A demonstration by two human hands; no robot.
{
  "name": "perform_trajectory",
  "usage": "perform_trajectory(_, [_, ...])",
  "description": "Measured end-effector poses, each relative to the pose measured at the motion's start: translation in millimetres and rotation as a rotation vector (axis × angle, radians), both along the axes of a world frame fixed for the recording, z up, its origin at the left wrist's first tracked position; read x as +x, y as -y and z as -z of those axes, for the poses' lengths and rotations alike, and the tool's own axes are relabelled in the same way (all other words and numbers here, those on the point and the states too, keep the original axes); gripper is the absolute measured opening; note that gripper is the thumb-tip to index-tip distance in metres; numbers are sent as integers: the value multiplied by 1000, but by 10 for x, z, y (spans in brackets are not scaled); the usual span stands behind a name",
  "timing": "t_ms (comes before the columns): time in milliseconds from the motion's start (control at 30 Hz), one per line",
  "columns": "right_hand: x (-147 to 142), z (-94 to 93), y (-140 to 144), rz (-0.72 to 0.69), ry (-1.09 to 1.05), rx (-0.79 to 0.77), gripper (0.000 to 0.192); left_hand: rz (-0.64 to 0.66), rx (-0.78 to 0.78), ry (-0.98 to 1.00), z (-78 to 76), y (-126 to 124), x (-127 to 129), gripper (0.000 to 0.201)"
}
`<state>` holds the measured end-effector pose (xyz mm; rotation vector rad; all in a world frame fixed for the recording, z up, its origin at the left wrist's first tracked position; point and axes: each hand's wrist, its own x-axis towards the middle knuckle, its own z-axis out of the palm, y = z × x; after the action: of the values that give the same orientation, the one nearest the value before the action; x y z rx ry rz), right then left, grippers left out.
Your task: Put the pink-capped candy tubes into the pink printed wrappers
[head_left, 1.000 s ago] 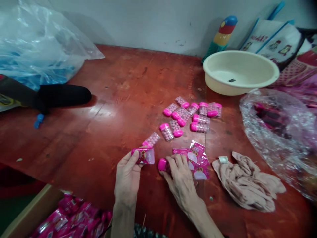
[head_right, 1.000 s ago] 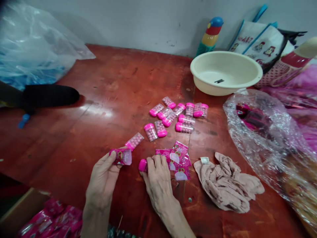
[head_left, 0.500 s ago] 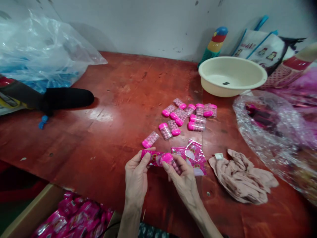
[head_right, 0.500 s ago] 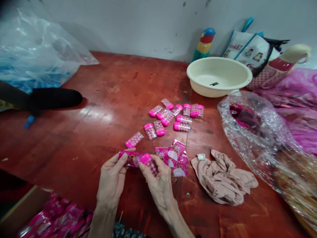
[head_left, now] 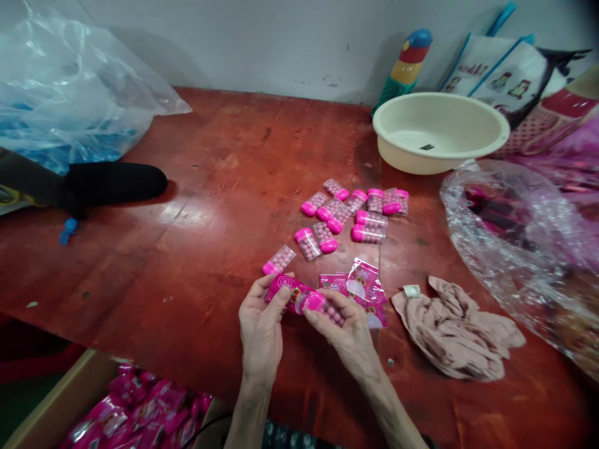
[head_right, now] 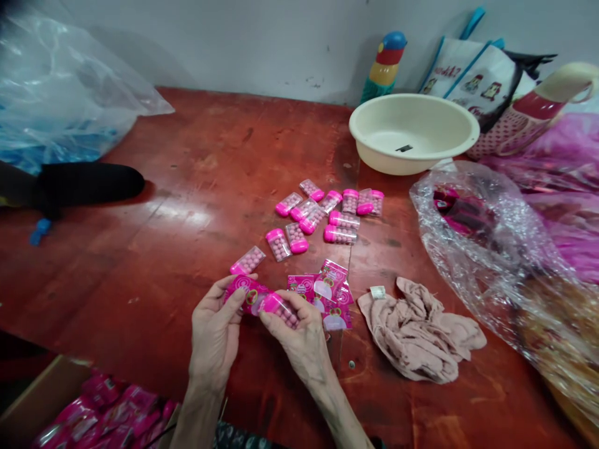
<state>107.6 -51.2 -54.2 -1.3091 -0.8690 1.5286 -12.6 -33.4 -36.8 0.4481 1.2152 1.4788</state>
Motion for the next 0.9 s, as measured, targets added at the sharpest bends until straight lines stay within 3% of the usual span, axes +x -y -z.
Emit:
perform_trajectory(100, [3, -19, 2, 15, 5, -3, 28, -39, -1, 12, -3, 21, 48, 38])
perform_trajectory(167, [-2, -45, 1, 11, 8, 6, 27, 2, -28, 48, 0, 43, 71, 40])
perform_trajectory(367, [-43, -70, 13, -9, -76, 20, 24, 230, -106, 191, 14, 72, 101, 22])
perform_trajectory(567, [-45, 36, 42, -85, 42, 94, 18, 297, -144, 249, 37, 30, 90, 16])
perform_trajectory(800, [31, -95, 17, -202, 4, 14, 20, 356, -153, 234, 69, -2, 36, 21])
perform_trajectory(900, [30, -100, 18, -174, 190, 94, 18, 375, -163, 222, 64, -15, 58, 19])
